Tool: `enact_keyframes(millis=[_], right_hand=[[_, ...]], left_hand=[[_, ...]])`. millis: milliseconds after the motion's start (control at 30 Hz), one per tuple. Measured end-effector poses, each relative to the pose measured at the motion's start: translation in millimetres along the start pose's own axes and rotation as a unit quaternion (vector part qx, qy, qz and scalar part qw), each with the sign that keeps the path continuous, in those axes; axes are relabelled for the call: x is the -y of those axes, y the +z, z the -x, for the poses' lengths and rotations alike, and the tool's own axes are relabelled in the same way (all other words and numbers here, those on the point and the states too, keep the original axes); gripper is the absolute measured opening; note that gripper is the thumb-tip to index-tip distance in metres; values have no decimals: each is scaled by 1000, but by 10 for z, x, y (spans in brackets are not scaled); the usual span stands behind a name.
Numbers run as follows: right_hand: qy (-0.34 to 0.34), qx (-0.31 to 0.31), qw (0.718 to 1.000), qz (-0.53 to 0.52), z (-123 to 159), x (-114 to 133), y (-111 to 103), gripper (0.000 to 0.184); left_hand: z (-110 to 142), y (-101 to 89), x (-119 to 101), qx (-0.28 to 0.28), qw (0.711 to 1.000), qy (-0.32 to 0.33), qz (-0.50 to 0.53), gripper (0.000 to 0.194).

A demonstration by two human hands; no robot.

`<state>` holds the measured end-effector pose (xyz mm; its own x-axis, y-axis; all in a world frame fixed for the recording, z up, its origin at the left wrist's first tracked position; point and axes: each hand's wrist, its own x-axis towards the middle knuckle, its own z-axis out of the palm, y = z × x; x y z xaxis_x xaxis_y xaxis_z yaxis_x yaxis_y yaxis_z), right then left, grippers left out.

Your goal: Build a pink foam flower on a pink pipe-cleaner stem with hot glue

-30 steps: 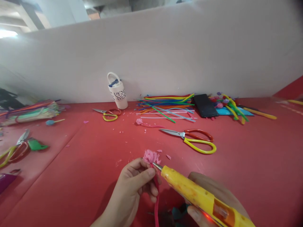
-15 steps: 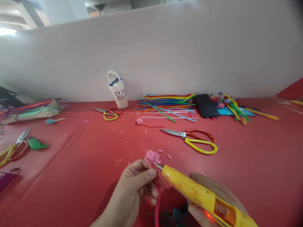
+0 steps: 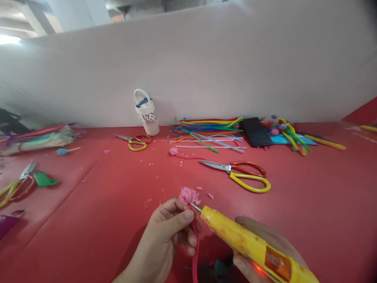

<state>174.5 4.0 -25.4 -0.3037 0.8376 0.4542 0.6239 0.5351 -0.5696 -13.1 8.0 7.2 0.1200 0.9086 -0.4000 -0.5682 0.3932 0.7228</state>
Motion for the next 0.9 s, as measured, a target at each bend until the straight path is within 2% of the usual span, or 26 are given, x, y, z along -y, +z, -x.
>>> enact_keyframes(millis=[233,367,433,467,533,633,733,900], right_hand=[[32,15,999,-30,22,46,-28,21],[69,5,997,-46,-23,-72,43,10],[93,6,994,-55,-111,-178,68,15],[136,22,987,-80,-165,-231,66,19],[169,32,982,-76,-271,-320,25,29],[219,73,972,-40,-384,-396,-99,25],[266,114,956,36,-450,-439,-177,29],[279,136,929,201,-516,-491,-135,42]], left_hand=[[5,5,-13,-3,998,47,-33,16],[-25,-19,-35,-28,998,55,-29,17],[-52,-36,-45,-33,998,46,-29,16],[-67,-45,-46,-33,998,42,-30,15],[-95,-65,-44,-33,998,39,-34,15],[-129,-94,-32,-34,998,39,-42,15],[-146,-113,-23,-33,997,37,-52,15],[-145,-110,-18,-31,998,34,-53,14]])
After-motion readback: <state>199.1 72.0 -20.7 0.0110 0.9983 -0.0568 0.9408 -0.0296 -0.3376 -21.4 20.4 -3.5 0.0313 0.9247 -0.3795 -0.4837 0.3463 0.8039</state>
